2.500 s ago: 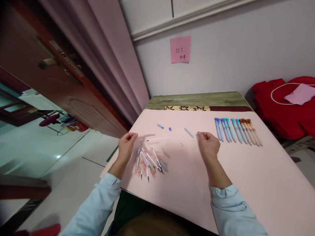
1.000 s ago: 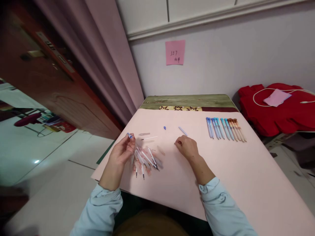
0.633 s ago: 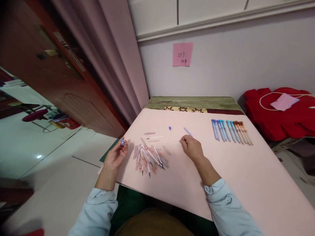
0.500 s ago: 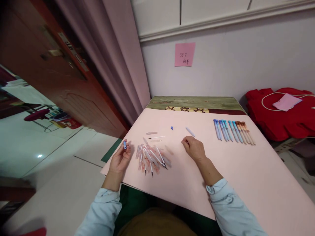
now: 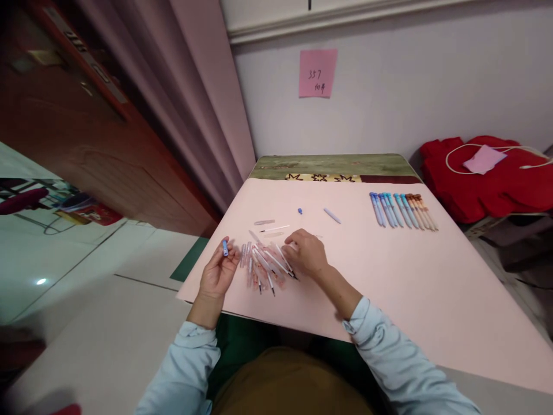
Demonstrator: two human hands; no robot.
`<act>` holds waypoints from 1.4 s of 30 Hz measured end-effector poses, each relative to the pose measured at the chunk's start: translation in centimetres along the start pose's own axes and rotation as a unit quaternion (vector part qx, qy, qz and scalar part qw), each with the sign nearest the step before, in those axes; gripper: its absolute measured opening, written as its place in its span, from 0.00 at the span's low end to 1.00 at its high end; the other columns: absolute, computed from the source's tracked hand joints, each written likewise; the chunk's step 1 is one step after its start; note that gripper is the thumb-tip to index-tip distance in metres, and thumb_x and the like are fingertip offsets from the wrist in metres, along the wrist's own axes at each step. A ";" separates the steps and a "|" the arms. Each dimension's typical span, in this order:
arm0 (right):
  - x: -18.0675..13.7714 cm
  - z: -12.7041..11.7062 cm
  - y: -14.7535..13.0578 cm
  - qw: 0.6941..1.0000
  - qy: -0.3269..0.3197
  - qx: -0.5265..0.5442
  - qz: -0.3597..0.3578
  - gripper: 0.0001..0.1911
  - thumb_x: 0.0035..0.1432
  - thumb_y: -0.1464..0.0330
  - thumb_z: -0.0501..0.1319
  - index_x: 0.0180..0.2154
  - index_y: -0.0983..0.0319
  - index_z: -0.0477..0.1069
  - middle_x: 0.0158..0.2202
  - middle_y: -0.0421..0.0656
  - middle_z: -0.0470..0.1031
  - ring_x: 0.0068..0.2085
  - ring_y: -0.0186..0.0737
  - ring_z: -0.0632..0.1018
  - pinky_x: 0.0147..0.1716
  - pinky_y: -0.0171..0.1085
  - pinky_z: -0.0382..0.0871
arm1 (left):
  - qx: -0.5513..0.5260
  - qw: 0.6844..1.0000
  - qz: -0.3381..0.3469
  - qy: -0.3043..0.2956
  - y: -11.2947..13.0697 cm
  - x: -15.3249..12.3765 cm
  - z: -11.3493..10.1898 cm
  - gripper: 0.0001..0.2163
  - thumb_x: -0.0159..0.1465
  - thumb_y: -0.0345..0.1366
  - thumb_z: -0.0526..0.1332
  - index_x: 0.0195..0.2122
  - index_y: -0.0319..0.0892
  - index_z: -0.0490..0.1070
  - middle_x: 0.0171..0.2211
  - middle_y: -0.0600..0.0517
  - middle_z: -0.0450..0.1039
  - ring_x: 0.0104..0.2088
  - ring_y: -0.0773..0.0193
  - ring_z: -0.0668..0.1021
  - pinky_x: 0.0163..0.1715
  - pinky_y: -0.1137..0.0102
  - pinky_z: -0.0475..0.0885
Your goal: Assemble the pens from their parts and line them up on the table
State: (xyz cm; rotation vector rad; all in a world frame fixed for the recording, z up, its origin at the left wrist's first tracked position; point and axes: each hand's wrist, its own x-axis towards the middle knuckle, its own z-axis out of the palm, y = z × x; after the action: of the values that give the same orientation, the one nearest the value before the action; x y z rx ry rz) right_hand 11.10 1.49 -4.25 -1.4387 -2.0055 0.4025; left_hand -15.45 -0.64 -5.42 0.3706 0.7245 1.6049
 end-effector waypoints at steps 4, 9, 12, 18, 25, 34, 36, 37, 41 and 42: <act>1.1 1.6 -2.1 0.998 -0.045 -0.040 -0.030 0.08 0.58 0.63 0.62 0.36 0.59 0.77 0.41 0.44 0.78 0.43 0.43 0.75 0.46 0.40 0.61 | 0.018 1.000 0.002 -0.012 -0.2 -0.3 0.0 0.12 0.60 0.28 0.64 0.46 0.37 0.74 0.32 0.49 0.73 0.34 0.68 0.75 0.40 0.70 0.73; 1.0 1.6 -2.8 0.993 -0.049 -0.107 -0.006 0.08 0.59 0.65 0.59 0.33 0.61 0.75 0.39 0.46 0.78 0.43 0.44 0.75 0.47 0.41 0.58 | 0.067 0.998 0.003 -0.016 -0.3 -0.8 0.2 0.14 0.59 0.29 0.66 0.47 0.38 0.74 0.34 0.48 0.74 0.35 0.66 0.76 0.40 0.69 0.73; 0.4 1.1 -2.5 0.993 -0.040 -0.110 0.009 0.08 0.59 0.65 0.59 0.35 0.60 0.74 0.41 0.46 0.78 0.44 0.44 0.75 0.48 0.41 0.57 | 0.069 0.998 0.002 -0.016 -0.3 -0.8 0.3 0.14 0.58 0.29 0.66 0.46 0.38 0.74 0.33 0.49 0.74 0.34 0.67 0.76 0.40 0.69 0.73; -0.8 0.1 -1.9 0.995 -0.023 -0.097 -0.004 0.07 0.59 0.65 0.59 0.37 0.59 0.73 0.42 0.46 0.77 0.45 0.45 0.74 0.52 0.43 0.55 | 0.060 0.998 -0.003 -0.014 -0.3 -0.6 0.3 0.14 0.58 0.29 0.67 0.46 0.37 0.74 0.32 0.49 0.74 0.32 0.67 0.75 0.40 0.68 0.73; 0.0 -0.9 -2.1 0.995 -0.048 -0.085 0.022 0.07 0.57 0.65 0.59 0.35 0.59 0.76 0.39 0.44 0.79 0.42 0.44 0.76 0.50 0.43 0.58 | 0.058 0.998 -0.012 0.003 -0.3 -0.4 0.2 0.14 0.58 0.29 0.66 0.46 0.37 0.74 0.33 0.48 0.74 0.33 0.67 0.75 0.39 0.69 0.73; 3.1 -3.4 1.6 0.985 0.023 -0.082 0.150 0.10 0.55 0.65 0.59 0.35 0.54 0.80 0.34 0.40 0.81 0.34 0.41 0.77 0.32 0.36 0.62 | 0.050 0.999 -0.010 -0.004 -0.2 -0.5 0.2 0.14 0.58 0.29 0.67 0.46 0.36 0.74 0.33 0.48 0.73 0.34 0.67 0.75 0.39 0.70 0.74; 2.8 -4.2 3.5 0.978 0.045 -0.078 0.186 0.11 0.54 0.62 0.59 0.32 0.55 0.80 0.29 0.40 0.80 0.30 0.41 0.76 0.28 0.36 0.60 | 0.056 0.998 -0.011 -0.005 -0.1 -0.5 0.2 0.14 0.58 0.29 0.67 0.46 0.36 0.74 0.33 0.48 0.74 0.34 0.67 0.75 0.40 0.70 0.74; 2.5 -4.5 4.5 0.977 0.050 -0.063 0.197 0.11 0.54 0.61 0.59 0.31 0.55 0.80 0.27 0.40 0.79 0.28 0.40 0.75 0.26 0.35 0.60 | 0.060 0.998 -0.012 -0.006 -0.1 -0.5 0.2 0.14 0.58 0.29 0.66 0.46 0.36 0.75 0.33 0.48 0.74 0.34 0.67 0.75 0.40 0.69 0.74; 1.0 -4.5 7.7 0.973 0.079 0.063 0.206 0.15 0.53 0.57 0.58 0.31 0.59 0.79 0.26 0.41 0.78 0.27 0.38 0.75 0.26 0.34 0.62 | 0.065 0.998 -0.013 -0.009 0.0 -0.4 0.5 0.13 0.58 0.29 0.67 0.45 0.37 0.75 0.32 0.49 0.74 0.32 0.68 0.75 0.39 0.69 0.74; 0.7 -4.3 8.2 0.970 0.086 0.087 0.208 0.16 0.53 0.57 0.58 0.32 0.60 0.79 0.26 0.41 0.78 0.27 0.38 0.75 0.26 0.34 0.63 | 0.065 0.998 -0.013 -0.007 0.0 -0.3 0.5 0.13 0.58 0.28 0.67 0.45 0.37 0.75 0.32 0.49 0.74 0.32 0.67 0.75 0.39 0.69 0.74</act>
State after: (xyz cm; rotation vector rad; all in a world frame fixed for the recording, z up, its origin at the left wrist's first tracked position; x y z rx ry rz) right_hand 19.80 4.63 -5.48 -1.7156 -1.4878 0.5924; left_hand -15.09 -0.84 -4.96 0.4644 0.8210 1.5339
